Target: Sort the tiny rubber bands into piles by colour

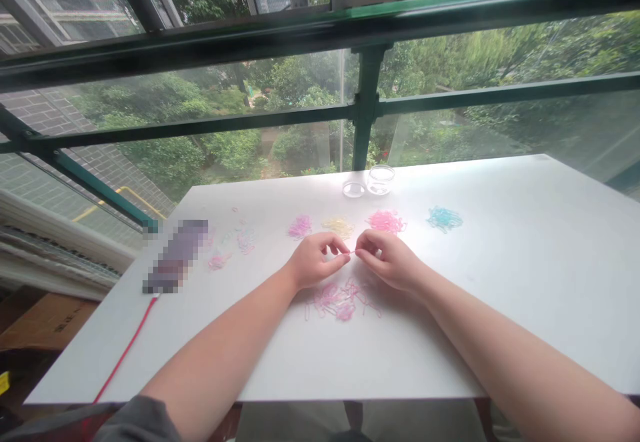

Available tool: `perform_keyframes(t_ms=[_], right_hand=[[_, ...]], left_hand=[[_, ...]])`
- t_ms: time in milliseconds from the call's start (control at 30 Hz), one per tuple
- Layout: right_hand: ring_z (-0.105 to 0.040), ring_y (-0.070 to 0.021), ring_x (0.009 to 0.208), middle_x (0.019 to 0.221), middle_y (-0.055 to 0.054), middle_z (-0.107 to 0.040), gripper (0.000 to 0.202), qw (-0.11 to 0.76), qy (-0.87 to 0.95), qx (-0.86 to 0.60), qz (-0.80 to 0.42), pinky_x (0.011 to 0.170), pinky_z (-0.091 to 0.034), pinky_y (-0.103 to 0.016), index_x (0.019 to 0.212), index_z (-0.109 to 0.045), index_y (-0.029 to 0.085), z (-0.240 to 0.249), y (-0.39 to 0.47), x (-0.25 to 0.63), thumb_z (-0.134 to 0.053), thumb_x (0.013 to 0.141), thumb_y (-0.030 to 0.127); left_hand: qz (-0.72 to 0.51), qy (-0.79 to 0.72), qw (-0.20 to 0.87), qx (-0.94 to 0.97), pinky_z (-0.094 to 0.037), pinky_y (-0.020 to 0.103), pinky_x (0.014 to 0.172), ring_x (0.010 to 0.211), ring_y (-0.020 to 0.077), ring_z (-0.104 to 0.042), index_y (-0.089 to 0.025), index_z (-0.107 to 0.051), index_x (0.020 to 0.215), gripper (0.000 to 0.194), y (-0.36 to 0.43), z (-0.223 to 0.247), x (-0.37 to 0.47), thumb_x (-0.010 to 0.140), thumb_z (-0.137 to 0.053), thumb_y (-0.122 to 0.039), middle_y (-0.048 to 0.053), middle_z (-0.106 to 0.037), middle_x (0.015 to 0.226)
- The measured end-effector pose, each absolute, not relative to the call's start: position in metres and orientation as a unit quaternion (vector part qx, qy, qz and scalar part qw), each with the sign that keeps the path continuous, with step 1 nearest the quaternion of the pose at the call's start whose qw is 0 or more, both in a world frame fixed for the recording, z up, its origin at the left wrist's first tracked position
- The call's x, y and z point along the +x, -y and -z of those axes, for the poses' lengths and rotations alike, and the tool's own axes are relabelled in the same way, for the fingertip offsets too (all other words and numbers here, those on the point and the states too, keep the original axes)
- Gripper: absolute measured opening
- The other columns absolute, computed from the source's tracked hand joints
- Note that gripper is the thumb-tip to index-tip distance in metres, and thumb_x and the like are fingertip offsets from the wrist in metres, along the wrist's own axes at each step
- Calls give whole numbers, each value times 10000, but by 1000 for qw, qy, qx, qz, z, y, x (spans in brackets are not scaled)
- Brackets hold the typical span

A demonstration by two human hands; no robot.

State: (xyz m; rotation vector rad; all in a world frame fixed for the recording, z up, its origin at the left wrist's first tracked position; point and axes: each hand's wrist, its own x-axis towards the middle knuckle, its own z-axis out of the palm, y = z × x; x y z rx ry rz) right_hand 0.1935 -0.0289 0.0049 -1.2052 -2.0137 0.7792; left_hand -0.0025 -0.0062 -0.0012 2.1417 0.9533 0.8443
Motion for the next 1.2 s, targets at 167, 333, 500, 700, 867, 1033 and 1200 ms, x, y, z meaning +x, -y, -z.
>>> perform_keyframes(t_ms=[167,333,500,700,867,1033,1200], right_hand=[[-471,-107,579,637,20,-518,48,328,770,-457,-299,546,-380,-235,737,-513,185,-5,29,193,-493,778,170],[-478,-111,587,647,13,-531,49,327,774,-449,-304,553,-385,-240,735,-523,184,-7,30,193,-498,775,170],[-487,-119,602,661,6,-542,51,322,775,-452,-301,562,-387,-247,748,-521,187,-7,31,193,-487,785,175],[-490,-135,633,685,-2,-542,60,336,766,-488,-250,591,-378,-265,750,-494,192,-5,24,199,-462,788,158],[-477,-135,615,664,2,-521,71,356,729,-541,-220,592,-372,-269,720,-467,192,-4,17,206,-468,791,187],[-479,-127,623,690,4,-535,58,279,799,-452,-280,581,-369,-252,769,-480,192,-8,28,197,-447,798,153],[-458,-129,620,682,1,-523,70,300,792,-478,-232,579,-348,-253,752,-465,193,-10,26,201,-440,795,143]], left_hand=[[-324,-371,317,811,-415,244,641,710,119,-569,-171,-643,809,126,6,1,-2,765,-607,-283,26,-654,784],[-328,-370,320,808,-411,238,644,711,113,-568,-171,-639,801,117,7,0,-1,762,-613,-279,19,-661,788],[-326,-364,330,808,-403,238,634,703,113,-565,-165,-643,784,116,6,-1,-1,774,-597,-271,25,-654,778],[-296,-344,361,814,-397,232,616,712,119,-565,-163,-641,767,72,6,-2,-1,759,-591,-214,26,-651,770],[-311,-352,354,809,-401,233,635,706,113,-559,-160,-637,758,76,5,-3,0,768,-585,-214,25,-654,780],[-315,-362,340,808,-395,228,610,686,111,-554,-158,-634,766,107,6,-2,0,774,-582,-251,23,-647,759],[-299,-352,352,814,-395,220,600,701,113,-557,-155,-628,764,87,7,-2,0,769,-577,-225,24,-643,763]])
